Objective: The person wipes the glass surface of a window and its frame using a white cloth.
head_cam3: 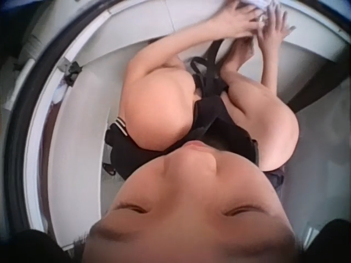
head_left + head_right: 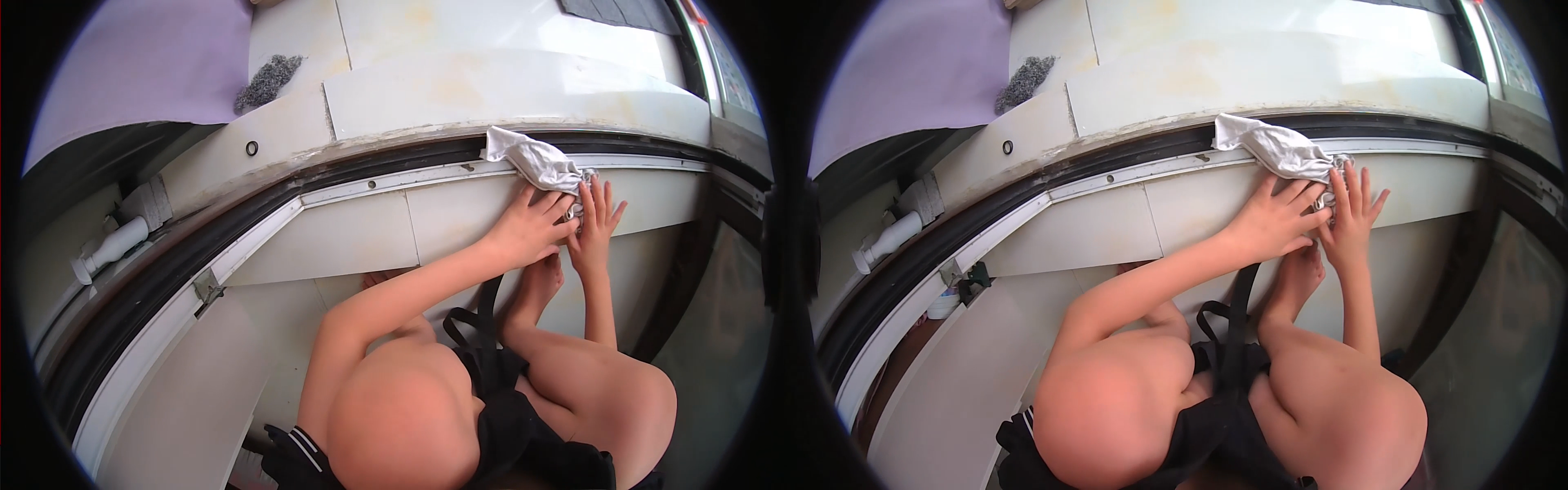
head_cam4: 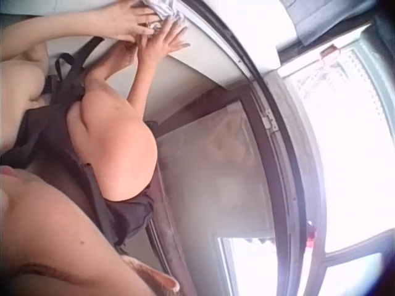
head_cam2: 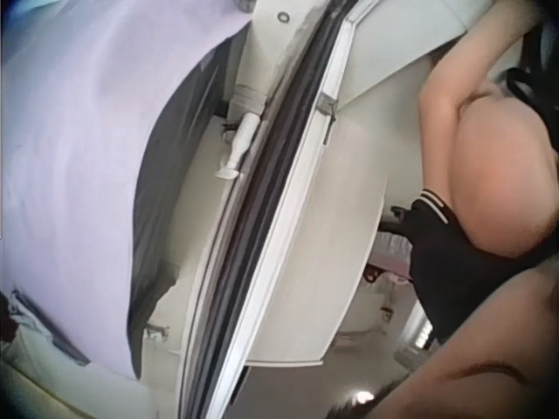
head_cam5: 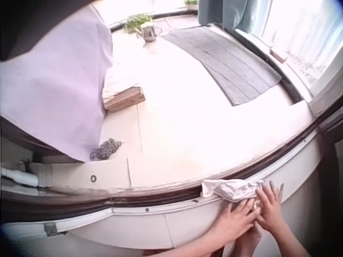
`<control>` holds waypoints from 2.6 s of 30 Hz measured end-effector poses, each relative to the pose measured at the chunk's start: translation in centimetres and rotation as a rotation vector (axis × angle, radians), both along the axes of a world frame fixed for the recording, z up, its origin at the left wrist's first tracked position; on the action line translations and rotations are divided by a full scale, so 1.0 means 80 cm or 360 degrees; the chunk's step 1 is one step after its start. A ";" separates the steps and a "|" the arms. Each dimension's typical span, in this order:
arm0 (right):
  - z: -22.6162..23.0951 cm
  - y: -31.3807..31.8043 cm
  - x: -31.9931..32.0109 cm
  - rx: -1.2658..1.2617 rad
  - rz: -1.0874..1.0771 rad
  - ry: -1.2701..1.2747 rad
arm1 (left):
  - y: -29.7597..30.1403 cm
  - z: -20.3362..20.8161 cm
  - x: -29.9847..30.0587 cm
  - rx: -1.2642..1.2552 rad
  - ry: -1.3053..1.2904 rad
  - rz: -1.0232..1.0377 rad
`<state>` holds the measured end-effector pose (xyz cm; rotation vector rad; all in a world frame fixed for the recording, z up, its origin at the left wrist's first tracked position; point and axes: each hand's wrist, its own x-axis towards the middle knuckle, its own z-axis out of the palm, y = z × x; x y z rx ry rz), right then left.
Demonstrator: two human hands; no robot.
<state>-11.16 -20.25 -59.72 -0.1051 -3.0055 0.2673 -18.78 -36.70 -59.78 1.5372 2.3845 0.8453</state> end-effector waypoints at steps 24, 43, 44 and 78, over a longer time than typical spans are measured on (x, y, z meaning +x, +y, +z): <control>0.000 -0.220 -0.078 -0.0860 0.1050 0.0107 | -0.225 -0.011 0.059 0.0042 0.0539 0.0967; 0.026 -0.138 -0.054 -0.1000 0.0284 -0.0173 | -0.146 0.013 0.018 -0.0126 -0.0032 0.0946; 0.037 -0.160 -0.061 -0.1167 0.0467 -0.0355 | -0.165 0.023 0.017 -0.0142 0.0027 0.1020; 0.026 0.081 0.021 -0.0097 -0.0804 -0.0088 | 0.016 0.021 -0.011 0.0313 -0.1121 0.0075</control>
